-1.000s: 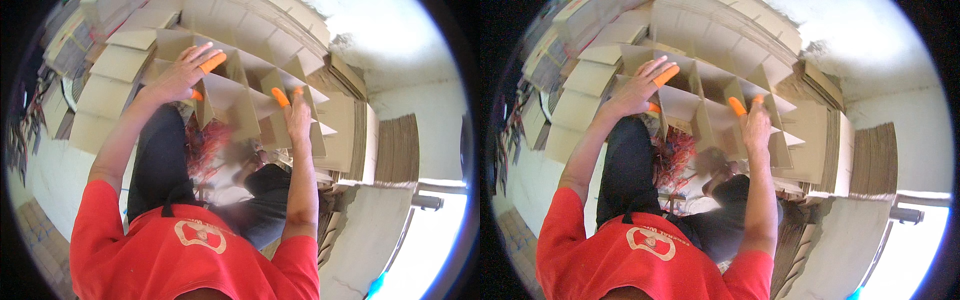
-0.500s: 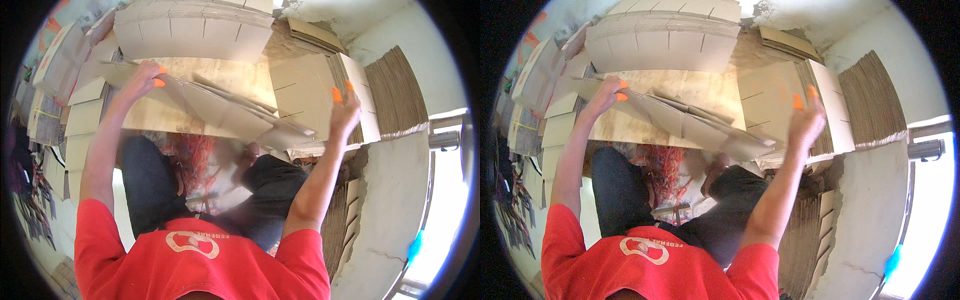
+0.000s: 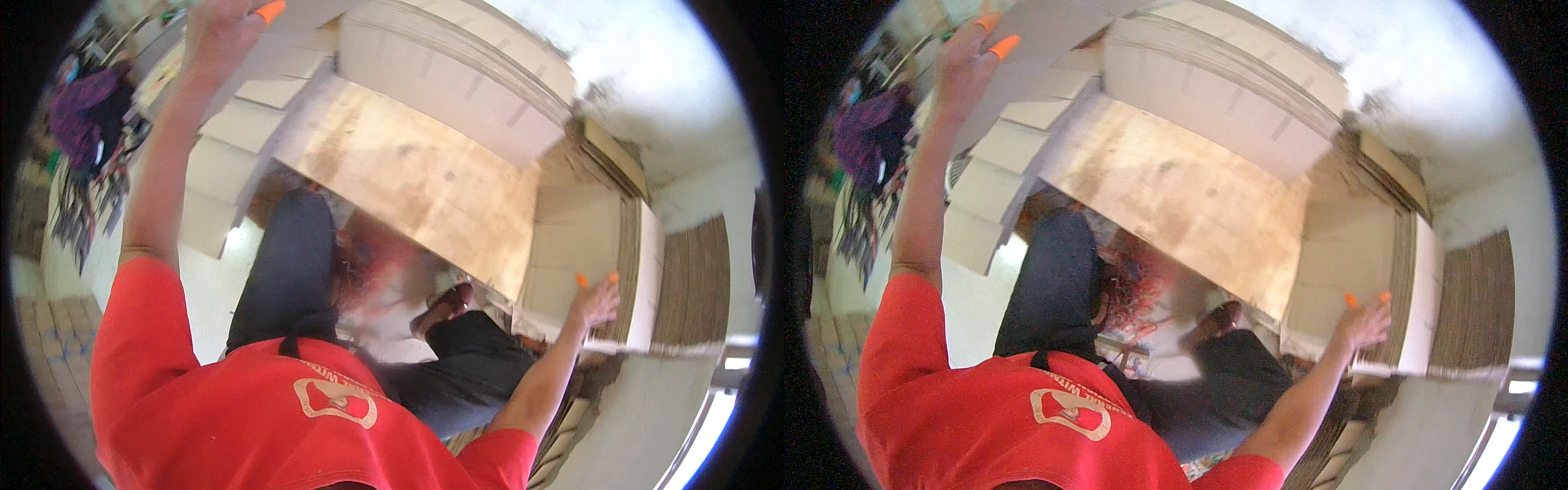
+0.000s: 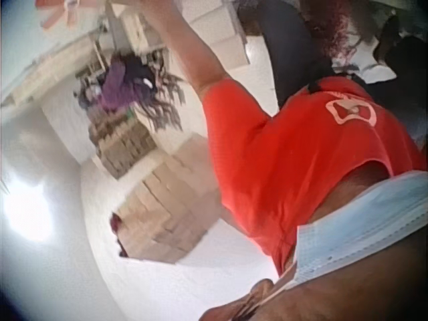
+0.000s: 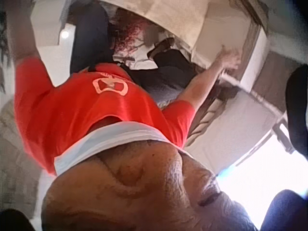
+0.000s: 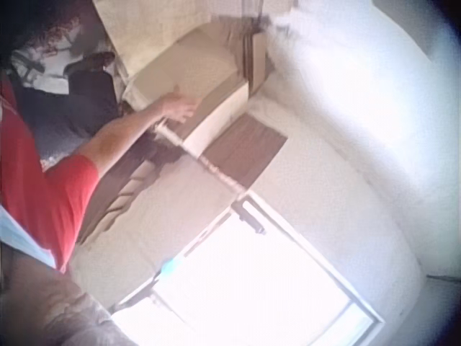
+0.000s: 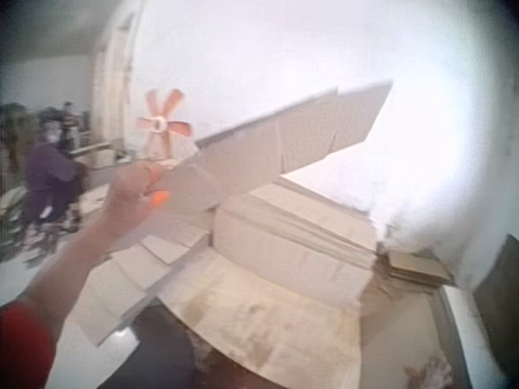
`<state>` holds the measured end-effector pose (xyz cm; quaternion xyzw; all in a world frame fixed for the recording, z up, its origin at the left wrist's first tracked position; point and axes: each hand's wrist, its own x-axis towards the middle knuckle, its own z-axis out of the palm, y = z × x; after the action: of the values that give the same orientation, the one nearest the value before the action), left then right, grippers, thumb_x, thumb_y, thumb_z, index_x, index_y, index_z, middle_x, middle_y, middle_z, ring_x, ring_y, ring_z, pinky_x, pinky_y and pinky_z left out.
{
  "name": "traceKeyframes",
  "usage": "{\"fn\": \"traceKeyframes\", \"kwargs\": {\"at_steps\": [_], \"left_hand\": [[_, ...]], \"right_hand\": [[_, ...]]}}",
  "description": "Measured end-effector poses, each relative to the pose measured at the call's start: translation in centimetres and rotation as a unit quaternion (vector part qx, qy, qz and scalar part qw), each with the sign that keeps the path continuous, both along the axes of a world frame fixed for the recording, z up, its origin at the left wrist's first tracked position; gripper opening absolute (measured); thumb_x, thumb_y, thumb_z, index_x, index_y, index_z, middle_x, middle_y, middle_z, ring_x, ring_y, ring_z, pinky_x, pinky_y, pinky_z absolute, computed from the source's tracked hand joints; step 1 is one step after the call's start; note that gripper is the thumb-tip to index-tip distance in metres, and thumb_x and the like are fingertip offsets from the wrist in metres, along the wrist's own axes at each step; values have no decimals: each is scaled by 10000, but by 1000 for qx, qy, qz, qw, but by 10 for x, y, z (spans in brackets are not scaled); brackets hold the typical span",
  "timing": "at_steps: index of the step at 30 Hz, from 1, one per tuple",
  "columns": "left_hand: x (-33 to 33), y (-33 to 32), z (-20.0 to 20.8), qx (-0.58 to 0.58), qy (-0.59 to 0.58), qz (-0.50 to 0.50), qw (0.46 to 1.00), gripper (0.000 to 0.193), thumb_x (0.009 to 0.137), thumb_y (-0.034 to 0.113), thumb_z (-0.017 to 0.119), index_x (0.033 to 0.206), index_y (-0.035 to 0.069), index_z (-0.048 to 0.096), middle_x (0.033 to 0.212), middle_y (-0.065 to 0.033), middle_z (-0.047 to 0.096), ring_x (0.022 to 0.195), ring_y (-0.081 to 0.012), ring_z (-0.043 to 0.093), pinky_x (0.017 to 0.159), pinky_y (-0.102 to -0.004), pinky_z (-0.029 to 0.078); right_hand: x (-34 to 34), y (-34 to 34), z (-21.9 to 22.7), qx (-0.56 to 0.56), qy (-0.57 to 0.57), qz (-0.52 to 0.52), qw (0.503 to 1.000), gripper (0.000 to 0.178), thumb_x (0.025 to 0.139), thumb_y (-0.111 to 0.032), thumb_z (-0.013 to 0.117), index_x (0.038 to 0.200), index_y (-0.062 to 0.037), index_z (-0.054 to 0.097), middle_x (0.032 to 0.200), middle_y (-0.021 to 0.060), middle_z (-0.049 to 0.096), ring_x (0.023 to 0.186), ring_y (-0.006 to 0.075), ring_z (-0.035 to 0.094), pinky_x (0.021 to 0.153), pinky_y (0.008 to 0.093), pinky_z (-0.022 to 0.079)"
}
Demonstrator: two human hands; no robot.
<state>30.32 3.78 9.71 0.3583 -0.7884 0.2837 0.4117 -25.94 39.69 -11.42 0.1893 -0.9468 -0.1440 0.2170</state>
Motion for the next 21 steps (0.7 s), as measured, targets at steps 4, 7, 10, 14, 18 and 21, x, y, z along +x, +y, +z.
{"fn": "traceKeyframes", "kwargs": {"at_steps": [4, 7, 10, 14, 18, 21], "left_hand": [[53, 10, -55, 26, -57, 144, 988, 250, 814, 105, 628, 1061, 67, 616, 926, -96, 649, 870, -267, 629, 694, -385, 526], [71, 1, -100, 56, -67, 202, 975, 239, 799, 51, 575, 1037, 44, 597, 908, -100, 655, 924, -268, 614, 710, -397, 545], [86, -20, -150, 123, -83, 264, 953, 243, 790, 36, 560, 1029, 17, 600, 901, -116, 662, 938, -283, 613, 738, -399, 551], [78, -43, -196, 200, -93, 316, 923, 148, 791, 48, 573, 908, 10, 654, 854, -119, 672, 927, -292, 624, 711, -419, 553], [70, -43, -232, 270, -131, 348, 888, 146, 810, 153, 634, 858, 22, 677, 868, -111, 679, 949, -301, 617, 741, -415, 527], [33, -20, -208, 414, -134, 306, 847, 269, 804, 295, 690, 856, 31, 676, 872, -99, 681, 971, -298, 606, 786, -429, 495]], "right_hand": [[21, -16, 30, -103, -79, -38, 991, 779, 705, -409, 799, 1365, -158, 469, 1242, 62, 568, 1187, 280, 484, 907, 489, 413], [3, -1, 23, -137, -33, -25, 990, 580, 805, -323, 734, 1310, -159, 502, 1142, 75, 622, 1148, 249, 535, 885, 444, 444], [19, 6, 40, -240, -54, 27, 969, 437, 803, -206, 743, 1168, -65, 549, 1132, 148, 649, 1037, 337, 606, 819, 477, 468], [26, 12, 66, -358, -52, 71, 930, 354, 795, -117, 742, 1086, -5, 575, 1049, 218, 668, 923, 350, 644, 781, 464, 493], [59, -2, 92, -557, -115, 88, 818, 442, 782, -79, 763, 1168, 42, 587, 979, 160, 678, 777, 222, 620, 663, 346, 528], [77, -18, 107, -658, -132, 188, 717, 495, 794, -83, 765, 1236, 40, 579, 997, 128, 680, 755, 167, 602, 616, 309, 532]]}}
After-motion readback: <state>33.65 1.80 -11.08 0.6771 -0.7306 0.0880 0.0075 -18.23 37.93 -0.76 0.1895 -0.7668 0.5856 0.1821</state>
